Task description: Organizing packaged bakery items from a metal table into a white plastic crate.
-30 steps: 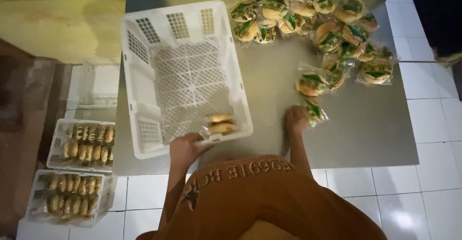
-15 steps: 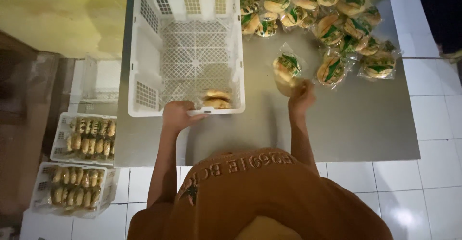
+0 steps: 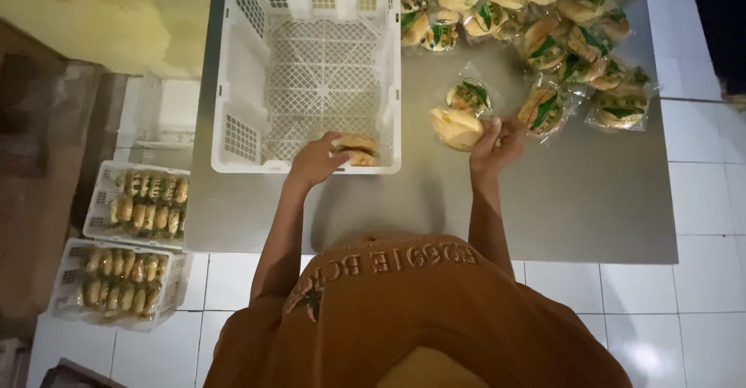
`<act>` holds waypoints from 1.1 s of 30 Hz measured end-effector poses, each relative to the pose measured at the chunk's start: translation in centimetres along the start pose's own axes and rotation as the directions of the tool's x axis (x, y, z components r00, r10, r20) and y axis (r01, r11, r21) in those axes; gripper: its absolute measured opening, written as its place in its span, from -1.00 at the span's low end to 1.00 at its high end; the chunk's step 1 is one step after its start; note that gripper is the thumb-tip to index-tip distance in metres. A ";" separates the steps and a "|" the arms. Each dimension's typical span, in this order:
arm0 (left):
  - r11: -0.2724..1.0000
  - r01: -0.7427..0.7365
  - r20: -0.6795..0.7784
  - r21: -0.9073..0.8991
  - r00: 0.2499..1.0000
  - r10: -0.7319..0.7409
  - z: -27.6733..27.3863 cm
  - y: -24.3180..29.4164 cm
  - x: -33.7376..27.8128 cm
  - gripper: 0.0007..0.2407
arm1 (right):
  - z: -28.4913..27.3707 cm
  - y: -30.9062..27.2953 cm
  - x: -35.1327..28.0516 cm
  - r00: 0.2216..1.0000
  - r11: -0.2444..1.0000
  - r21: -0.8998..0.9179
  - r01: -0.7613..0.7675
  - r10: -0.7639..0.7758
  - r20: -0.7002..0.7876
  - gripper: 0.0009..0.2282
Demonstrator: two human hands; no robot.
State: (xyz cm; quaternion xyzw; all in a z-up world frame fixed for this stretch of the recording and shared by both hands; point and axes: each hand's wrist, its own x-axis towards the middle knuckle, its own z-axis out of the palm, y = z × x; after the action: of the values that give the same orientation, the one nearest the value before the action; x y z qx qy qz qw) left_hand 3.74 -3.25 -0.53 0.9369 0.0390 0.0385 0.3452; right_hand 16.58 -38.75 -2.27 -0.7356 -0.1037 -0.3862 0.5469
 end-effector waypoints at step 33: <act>0.564 -0.192 -0.375 -0.803 0.899 -0.227 3.7 14.3 0.3 -0.64 | 1.9 -10.7 -1.5 0.913 0.892 0.292 -0.345 0.246 0.326 -0.73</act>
State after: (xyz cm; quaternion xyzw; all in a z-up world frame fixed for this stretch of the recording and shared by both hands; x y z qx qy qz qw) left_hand 5.08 -16.41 5.95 0.6312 0.1025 0.2582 0.7241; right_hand 10.23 -32.62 4.23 -0.6830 -0.1315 -0.1655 0.6992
